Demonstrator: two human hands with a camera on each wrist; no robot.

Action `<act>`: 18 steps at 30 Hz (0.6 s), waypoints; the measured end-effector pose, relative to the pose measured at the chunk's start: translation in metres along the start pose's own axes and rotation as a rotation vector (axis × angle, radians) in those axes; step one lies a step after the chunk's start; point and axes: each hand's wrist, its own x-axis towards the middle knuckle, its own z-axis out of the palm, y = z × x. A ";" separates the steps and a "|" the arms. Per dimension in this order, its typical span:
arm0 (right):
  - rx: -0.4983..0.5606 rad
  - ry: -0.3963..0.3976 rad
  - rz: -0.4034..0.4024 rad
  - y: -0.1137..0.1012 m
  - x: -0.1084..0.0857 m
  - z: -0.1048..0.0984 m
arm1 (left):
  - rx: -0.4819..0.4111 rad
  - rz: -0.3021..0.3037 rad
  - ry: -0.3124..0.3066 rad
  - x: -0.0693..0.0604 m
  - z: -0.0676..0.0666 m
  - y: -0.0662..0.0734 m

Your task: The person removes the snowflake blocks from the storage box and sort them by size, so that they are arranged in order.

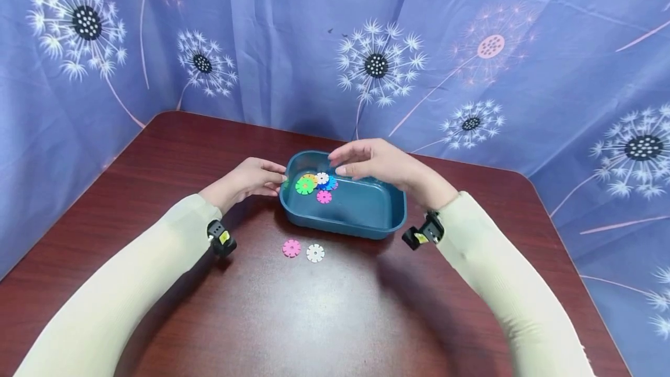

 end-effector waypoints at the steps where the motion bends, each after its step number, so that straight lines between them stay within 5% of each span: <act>1: -0.026 -0.002 0.003 0.000 0.005 -0.003 | -0.001 0.001 0.000 0.000 0.000 0.000; 18: -0.160 -0.109 -0.004 0.042 0.067 -0.014 | 0.010 -0.011 0.001 0.000 0.000 0.002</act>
